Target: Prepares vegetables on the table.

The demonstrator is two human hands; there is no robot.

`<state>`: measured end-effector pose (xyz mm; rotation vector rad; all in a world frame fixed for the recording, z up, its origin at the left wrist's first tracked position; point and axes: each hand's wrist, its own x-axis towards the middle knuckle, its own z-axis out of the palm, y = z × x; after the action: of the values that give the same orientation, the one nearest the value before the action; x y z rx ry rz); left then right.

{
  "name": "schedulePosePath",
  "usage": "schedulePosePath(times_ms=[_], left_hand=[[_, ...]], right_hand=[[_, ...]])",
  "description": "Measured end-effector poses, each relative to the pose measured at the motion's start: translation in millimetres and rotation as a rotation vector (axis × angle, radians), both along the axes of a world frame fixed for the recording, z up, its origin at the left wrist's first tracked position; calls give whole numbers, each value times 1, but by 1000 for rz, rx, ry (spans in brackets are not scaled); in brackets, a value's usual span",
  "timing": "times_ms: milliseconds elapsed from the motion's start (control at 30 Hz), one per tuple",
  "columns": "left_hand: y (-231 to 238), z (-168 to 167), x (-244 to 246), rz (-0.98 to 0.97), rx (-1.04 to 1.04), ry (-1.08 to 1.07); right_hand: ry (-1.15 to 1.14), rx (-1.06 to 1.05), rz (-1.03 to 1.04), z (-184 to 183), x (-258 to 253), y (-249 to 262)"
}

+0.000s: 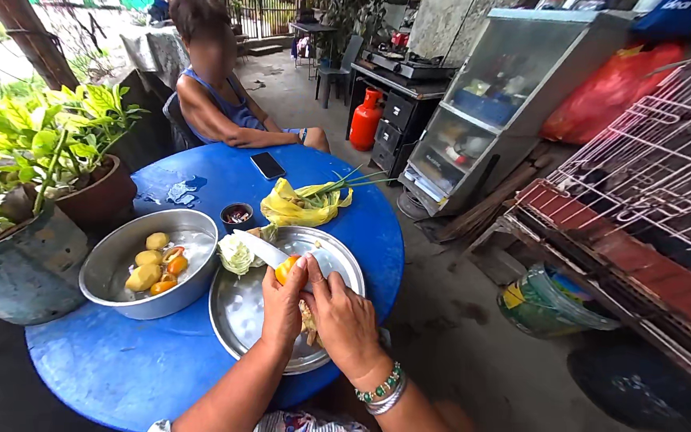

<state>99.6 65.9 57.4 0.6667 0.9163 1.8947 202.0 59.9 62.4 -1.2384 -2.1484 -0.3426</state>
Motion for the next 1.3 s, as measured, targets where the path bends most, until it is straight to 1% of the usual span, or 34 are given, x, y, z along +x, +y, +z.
schedulePosePath(times_ms=[267, 367, 500, 600, 633, 667, 700, 733, 800, 833, 900, 967, 1000, 1067, 1167, 1233, 1300], left_hand=[[7, 0, -12, 78, -55, 52], [5, -2, -8, 47, -56, 85], [-1, -6, 4, -56, -18, 110], [0, -1, -8, -53, -28, 138], [2, 3, -17, -58, -42, 198], [5, 5, -29, -84, -57, 317], [8, 7, -42, -130, -75, 505], [10, 10, -57, -192, -109, 740], [13, 17, -79, -331, -233, 1186], [13, 21, -84, -393, -313, 1363], [13, 25, -83, -493, -479, 1593], [14, 22, -78, -524, -596, 1742], [15, 19, -77, -538, -621, 1782], [17, 16, -78, -560, -612, 1795], [18, 19, -80, -489, -543, 1699], [18, 20, -84, -433, -445, 1548], [20, 13, -86, -396, -286, 1311]], right_hand=[[6, 50, 7, -1, 13, 0], [4, 52, -14, -1, 16, 1], [34, 36, -70, 6, 16, 12], [69, -19, -76, 12, 29, 20], [99, -71, -66, 13, 35, 22], [139, -141, -47, 14, 42, 24], [185, -221, -26, 13, 49, 25], [230, -299, -3, 12, 55, 27], [290, -411, 33, 9, 65, 29], [304, -453, 43, 8, 69, 29], [317, -489, 46, 7, 73, 28], [313, -497, 34, 7, 74, 27], [310, -493, 29, 6, 74, 26], [312, -485, 28, 3, 74, 26], [322, -511, 36, 0, 73, 24], [327, -531, 42, -1, 73, 23], [358, -529, 63, -2, 74, 24]])
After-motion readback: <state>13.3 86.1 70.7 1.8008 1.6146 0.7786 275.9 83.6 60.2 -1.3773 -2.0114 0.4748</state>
